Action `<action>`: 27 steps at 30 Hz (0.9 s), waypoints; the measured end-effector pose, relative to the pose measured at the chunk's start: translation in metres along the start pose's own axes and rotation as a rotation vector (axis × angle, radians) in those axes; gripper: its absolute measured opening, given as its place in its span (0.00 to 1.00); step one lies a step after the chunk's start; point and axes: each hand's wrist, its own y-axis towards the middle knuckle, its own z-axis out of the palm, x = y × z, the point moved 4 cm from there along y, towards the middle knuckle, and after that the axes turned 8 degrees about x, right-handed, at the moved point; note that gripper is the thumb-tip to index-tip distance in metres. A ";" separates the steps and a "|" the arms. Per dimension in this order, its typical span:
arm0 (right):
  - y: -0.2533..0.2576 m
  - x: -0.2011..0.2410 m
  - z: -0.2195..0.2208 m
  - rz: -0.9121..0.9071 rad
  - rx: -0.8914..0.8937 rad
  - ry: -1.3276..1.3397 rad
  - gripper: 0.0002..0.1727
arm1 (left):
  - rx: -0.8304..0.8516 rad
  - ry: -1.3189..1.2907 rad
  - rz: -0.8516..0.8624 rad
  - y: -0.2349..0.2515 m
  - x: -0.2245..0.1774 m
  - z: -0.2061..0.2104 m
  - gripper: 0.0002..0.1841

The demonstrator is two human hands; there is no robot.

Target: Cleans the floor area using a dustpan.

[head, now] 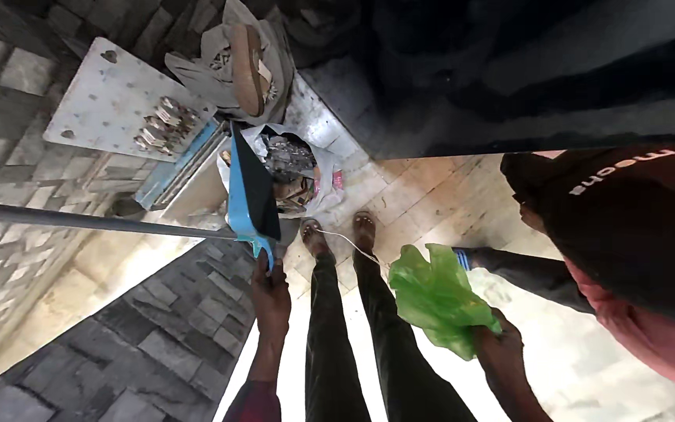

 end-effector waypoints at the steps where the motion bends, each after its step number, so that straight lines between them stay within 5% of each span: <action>1: 0.000 0.000 0.000 0.009 0.001 -0.002 0.19 | -0.021 0.026 0.036 -0.006 -0.005 -0.003 0.26; 6: -0.002 0.005 0.004 0.035 0.029 0.012 0.18 | -0.117 0.240 0.252 -0.020 -0.016 0.004 0.26; 9: -0.004 0.007 0.010 0.071 0.053 -0.009 0.21 | -0.001 0.384 0.165 0.008 0.004 0.027 0.27; 12: -0.004 0.011 0.011 0.075 0.055 -0.037 0.25 | 0.038 0.330 0.099 0.020 0.004 0.031 0.27; 17: -0.004 0.004 0.012 0.068 0.084 -0.057 0.23 | -0.038 0.133 0.228 -0.004 -0.007 0.010 0.27; 20: -0.005 0.003 0.017 0.064 0.089 -0.044 0.24 | -0.064 0.239 0.310 -0.002 -0.006 0.015 0.27; 23: -0.008 0.006 0.021 0.087 0.084 -0.043 0.24 | 0.089 0.284 0.140 0.030 0.011 0.031 0.27; 27: -0.009 0.007 0.014 0.107 0.073 -0.044 0.27 | 0.143 -0.025 -0.019 0.029 0.007 0.015 0.26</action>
